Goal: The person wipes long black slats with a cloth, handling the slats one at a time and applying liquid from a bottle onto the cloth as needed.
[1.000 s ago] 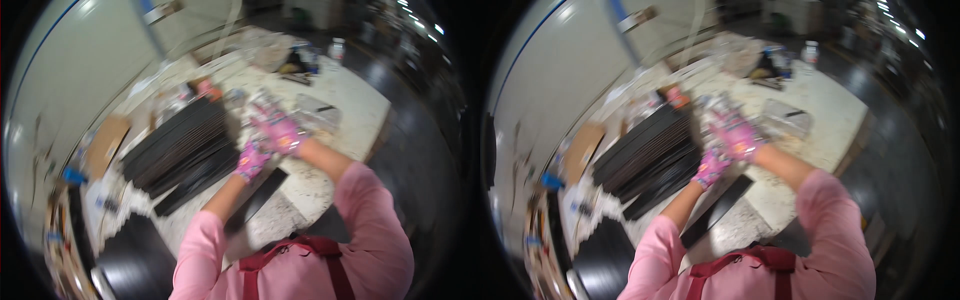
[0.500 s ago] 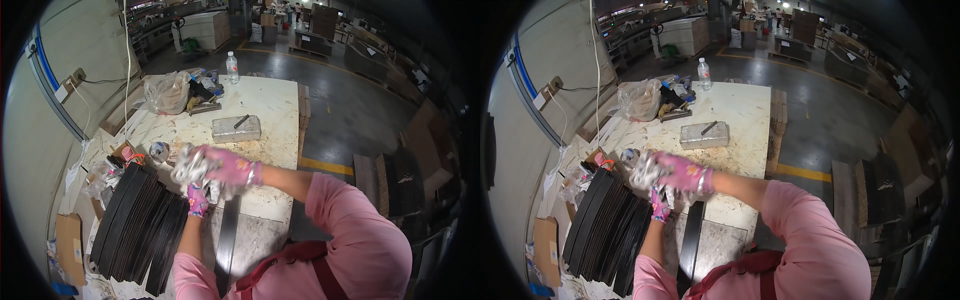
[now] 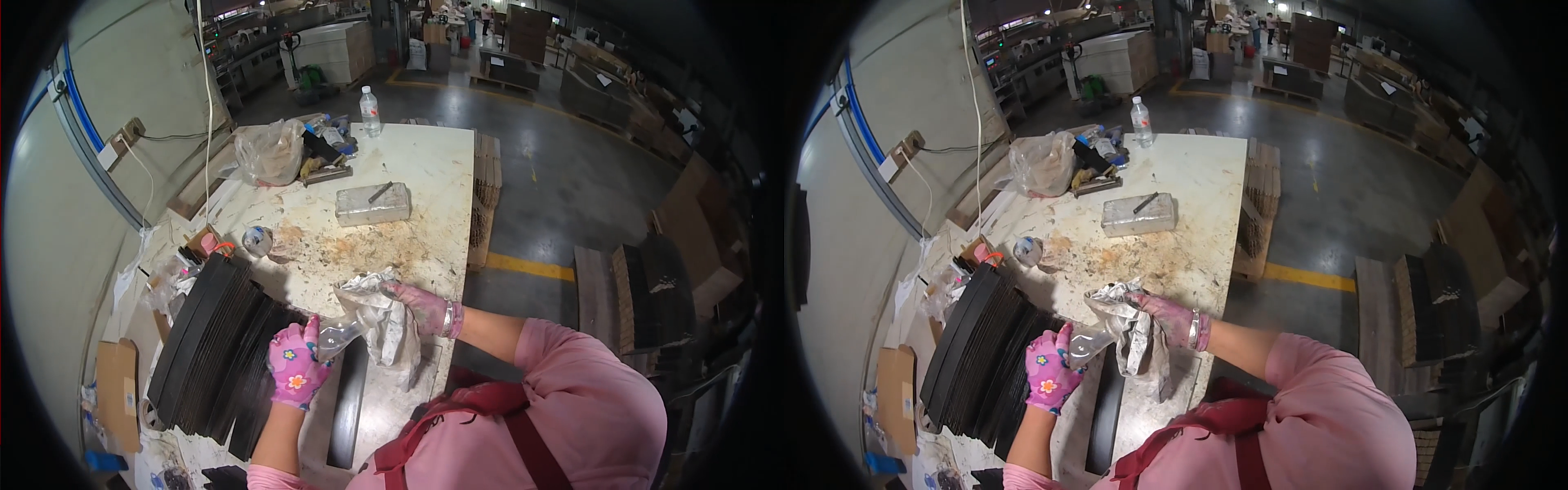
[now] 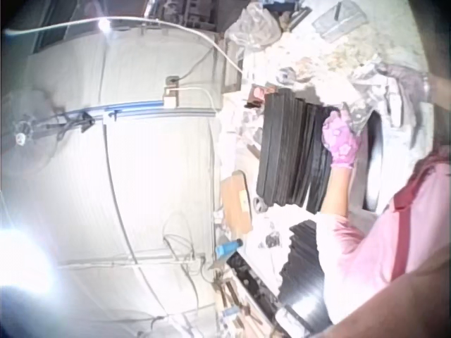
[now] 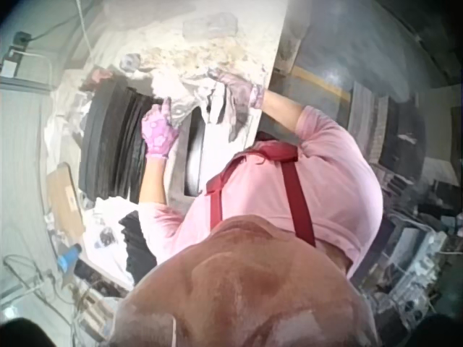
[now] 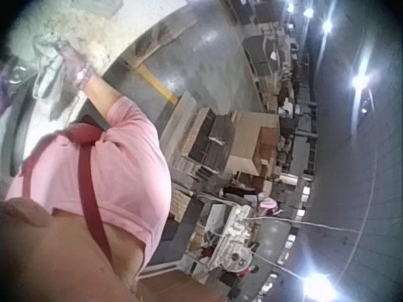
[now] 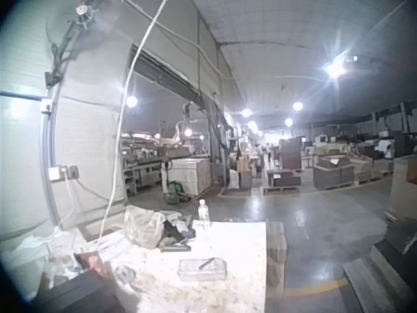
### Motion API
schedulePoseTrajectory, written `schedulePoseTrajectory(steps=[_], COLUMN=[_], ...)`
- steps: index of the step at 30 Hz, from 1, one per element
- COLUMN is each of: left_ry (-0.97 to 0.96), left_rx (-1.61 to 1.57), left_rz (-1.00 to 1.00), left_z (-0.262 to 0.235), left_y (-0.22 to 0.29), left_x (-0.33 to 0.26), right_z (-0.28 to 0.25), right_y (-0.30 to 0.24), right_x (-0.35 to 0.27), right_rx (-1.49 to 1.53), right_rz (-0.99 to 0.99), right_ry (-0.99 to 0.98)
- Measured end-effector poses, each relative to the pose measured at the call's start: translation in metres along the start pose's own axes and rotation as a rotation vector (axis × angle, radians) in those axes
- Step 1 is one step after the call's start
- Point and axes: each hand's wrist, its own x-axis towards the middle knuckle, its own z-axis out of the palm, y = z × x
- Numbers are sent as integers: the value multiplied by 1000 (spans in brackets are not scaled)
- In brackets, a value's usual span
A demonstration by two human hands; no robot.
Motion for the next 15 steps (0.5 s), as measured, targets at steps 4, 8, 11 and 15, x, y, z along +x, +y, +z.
schedulePoseTrajectory(steps=[4,8,11,15], left_ry=[-57,-60,35,-77], left_rx=[86,173,249,287], left_rz=[-18,-3,31,-15], left_z=[-18,-29,-33,-34], left_y=[4,-2,-8,-16], left_x=[-7,-17,-23,-23], right_z=[-8,-15,-6,-20], right_y=[7,33,25,25], right_x=[-6,13,9,5], right_rx=[165,209,281,348], right_rz=[85,60,132,116], right_ry=[40,-8,4,-181])
